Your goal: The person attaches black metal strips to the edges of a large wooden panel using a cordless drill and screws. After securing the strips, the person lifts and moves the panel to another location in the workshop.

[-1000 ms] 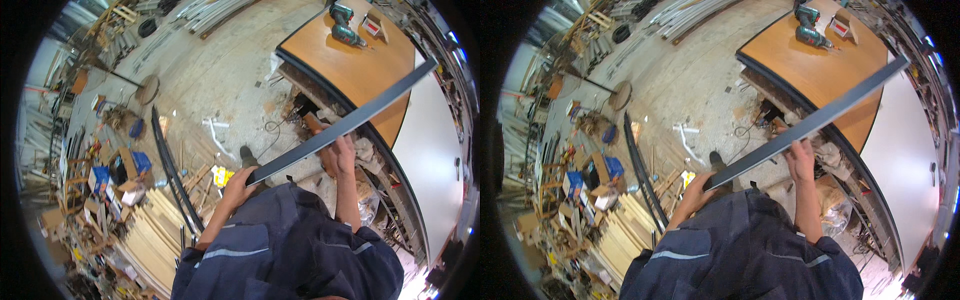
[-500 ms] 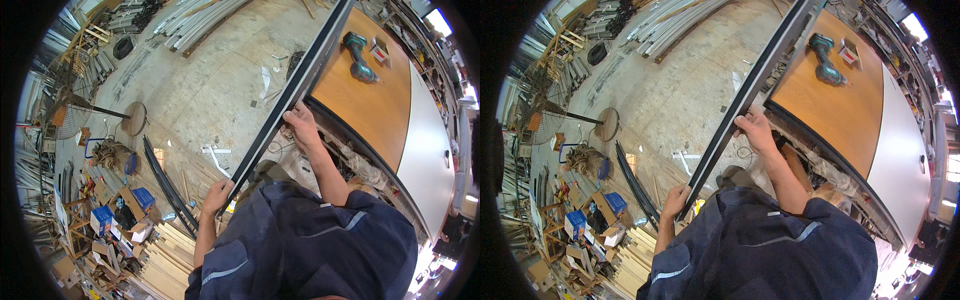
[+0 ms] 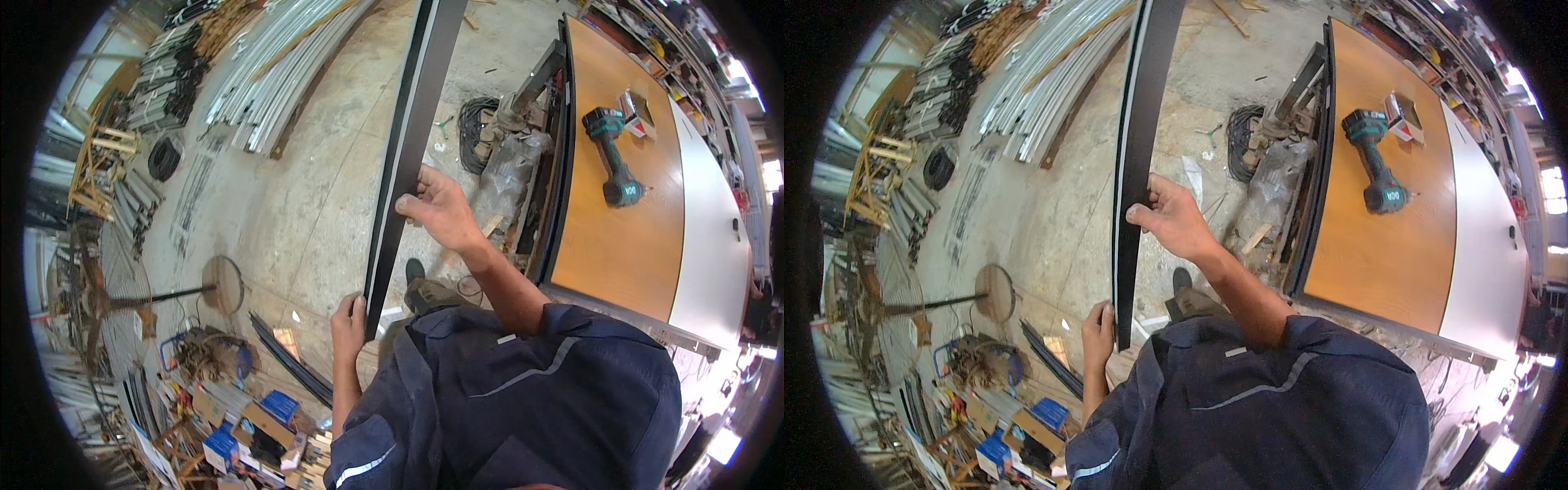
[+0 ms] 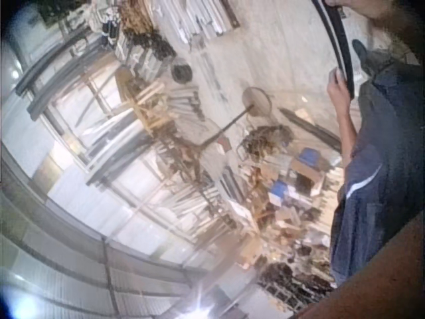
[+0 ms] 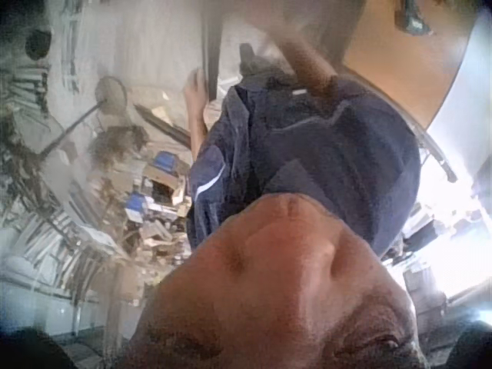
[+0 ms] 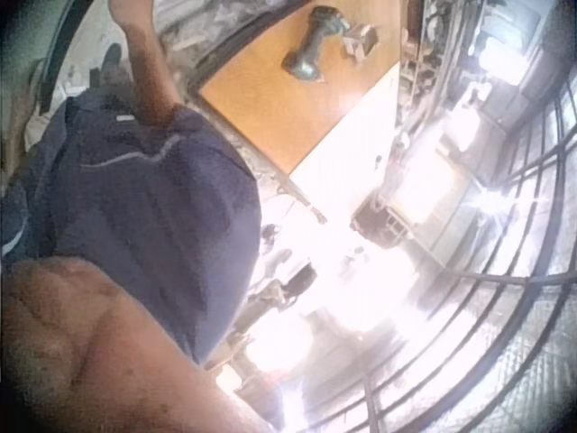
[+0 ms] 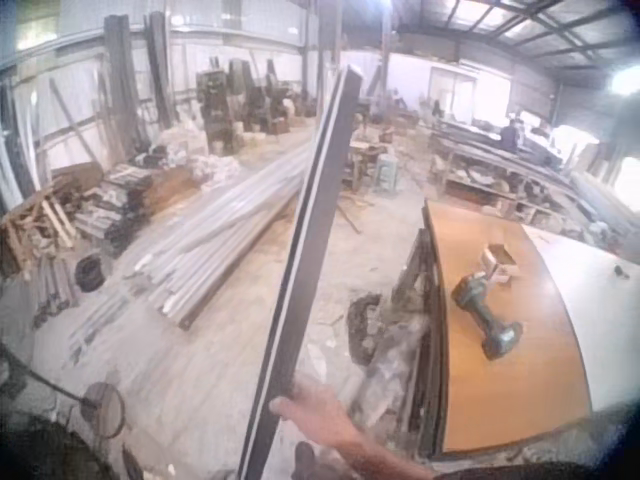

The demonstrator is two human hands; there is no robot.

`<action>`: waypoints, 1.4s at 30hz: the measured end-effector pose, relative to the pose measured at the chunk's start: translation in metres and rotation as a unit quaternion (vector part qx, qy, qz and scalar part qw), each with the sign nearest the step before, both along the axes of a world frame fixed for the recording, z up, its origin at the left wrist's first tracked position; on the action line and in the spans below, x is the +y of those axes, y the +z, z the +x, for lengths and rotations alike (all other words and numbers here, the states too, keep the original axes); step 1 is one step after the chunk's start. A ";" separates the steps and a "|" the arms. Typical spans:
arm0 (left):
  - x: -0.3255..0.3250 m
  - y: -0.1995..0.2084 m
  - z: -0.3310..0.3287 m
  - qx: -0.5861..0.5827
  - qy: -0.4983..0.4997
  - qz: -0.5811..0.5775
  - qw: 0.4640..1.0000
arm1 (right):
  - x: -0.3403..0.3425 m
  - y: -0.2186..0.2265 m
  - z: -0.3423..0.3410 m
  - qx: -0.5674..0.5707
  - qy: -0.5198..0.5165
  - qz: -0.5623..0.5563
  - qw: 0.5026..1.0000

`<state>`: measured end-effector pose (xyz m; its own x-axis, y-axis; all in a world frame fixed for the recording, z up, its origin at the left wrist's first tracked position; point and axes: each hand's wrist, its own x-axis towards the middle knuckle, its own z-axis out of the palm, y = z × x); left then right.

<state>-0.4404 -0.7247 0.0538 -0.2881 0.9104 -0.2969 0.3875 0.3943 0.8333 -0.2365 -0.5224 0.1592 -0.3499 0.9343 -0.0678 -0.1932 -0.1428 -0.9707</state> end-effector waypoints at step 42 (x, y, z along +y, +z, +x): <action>0.699 0.114 0.269 -0.384 -0.464 -0.108 0.791 | 0.195 -0.116 0.039 0.390 -0.631 -0.035 0.670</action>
<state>-0.1710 -0.0256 0.1678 0.8149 0.5285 -0.2381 0.0059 0.4032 0.9151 -0.1974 -0.3276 0.0432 0.7608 0.5240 -0.3829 -0.6475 0.5721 -0.5035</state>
